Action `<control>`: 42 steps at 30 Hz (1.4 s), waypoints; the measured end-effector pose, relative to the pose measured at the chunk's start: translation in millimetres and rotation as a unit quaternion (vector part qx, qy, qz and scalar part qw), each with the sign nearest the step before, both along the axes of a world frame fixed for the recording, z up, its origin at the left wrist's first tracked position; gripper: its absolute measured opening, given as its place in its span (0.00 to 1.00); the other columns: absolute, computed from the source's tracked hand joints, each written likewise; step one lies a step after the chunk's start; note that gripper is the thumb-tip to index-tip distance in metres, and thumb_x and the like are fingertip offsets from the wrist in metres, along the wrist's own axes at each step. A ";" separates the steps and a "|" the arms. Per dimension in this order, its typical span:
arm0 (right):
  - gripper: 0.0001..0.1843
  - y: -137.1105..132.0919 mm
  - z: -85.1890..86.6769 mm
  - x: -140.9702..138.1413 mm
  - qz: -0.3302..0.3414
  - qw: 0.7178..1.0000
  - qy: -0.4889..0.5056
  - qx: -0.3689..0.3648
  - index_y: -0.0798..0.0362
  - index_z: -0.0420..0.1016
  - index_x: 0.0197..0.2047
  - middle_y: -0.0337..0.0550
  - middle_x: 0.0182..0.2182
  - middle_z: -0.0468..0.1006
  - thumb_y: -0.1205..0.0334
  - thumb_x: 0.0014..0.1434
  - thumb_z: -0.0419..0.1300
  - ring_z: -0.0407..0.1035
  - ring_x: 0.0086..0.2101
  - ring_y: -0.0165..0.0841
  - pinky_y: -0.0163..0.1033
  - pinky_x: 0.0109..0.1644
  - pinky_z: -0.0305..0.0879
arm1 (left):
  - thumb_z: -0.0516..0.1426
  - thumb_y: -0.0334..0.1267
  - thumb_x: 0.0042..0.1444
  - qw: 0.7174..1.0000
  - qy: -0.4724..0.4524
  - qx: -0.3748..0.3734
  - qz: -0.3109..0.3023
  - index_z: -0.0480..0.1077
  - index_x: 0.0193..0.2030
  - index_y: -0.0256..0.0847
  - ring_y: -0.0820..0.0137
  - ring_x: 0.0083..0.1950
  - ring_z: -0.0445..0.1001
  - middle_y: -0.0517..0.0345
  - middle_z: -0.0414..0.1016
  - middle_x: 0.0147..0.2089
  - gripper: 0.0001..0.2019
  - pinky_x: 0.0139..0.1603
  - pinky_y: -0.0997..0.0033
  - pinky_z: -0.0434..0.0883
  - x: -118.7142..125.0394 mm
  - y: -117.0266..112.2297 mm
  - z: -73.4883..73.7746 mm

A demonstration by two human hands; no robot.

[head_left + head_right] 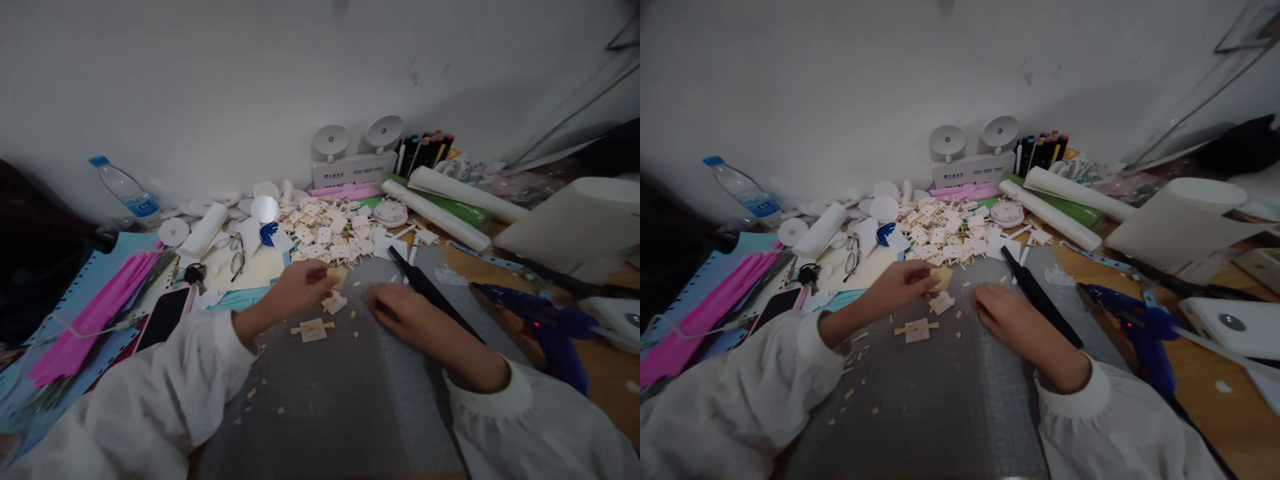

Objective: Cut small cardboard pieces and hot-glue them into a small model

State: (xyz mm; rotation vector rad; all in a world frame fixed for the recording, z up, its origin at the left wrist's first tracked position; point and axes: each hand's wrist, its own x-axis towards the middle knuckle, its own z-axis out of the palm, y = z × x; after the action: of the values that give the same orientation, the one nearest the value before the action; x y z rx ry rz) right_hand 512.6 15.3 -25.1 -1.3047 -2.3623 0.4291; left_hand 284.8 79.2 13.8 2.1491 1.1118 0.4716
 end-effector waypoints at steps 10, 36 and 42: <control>0.07 -4.1 -0.1 -4.5 -0.009 1.000 -0.015 0.002 0.53 0.65 0.36 0.45 0.36 0.69 0.72 0.62 0.50 0.66 0.39 0.36 0.42 0.44 0.64 | 0.50 0.26 0.56 0.977 0.131 0.127 -0.109 0.71 0.44 0.36 0.58 0.54 0.70 0.45 0.73 0.50 0.12 0.58 0.50 0.65 -43.5 1.5 -7.5; 0.08 -2.4 -5.8 -5.2 0.004 1.000 -0.016 -0.005 0.53 0.67 0.37 0.47 0.36 0.69 0.71 0.61 0.49 0.66 0.39 0.37 0.44 0.44 0.66 | 0.46 0.28 0.62 0.932 0.281 0.229 -0.023 0.60 0.58 0.38 0.58 0.46 0.72 0.42 0.70 0.50 0.18 0.43 0.58 0.71 -91.2 21.5 2.7; 0.08 -2.4 -6.0 -4.9 0.006 1.000 -0.017 0.003 0.53 0.67 0.37 0.47 0.36 0.69 0.70 0.61 0.49 0.66 0.38 0.37 0.44 0.43 0.66 | 0.45 0.32 0.64 0.928 0.278 0.231 -0.087 0.64 0.53 0.41 0.62 0.50 0.71 0.46 0.68 0.52 0.14 0.49 0.63 0.70 -108.8 23.5 20.3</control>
State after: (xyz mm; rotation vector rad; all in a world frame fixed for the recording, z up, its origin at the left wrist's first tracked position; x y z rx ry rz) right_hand 507.7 12.9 -31.1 -1.3059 -2.3990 0.4066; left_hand 176.0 102.8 34.1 2.8852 1.1646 0.0261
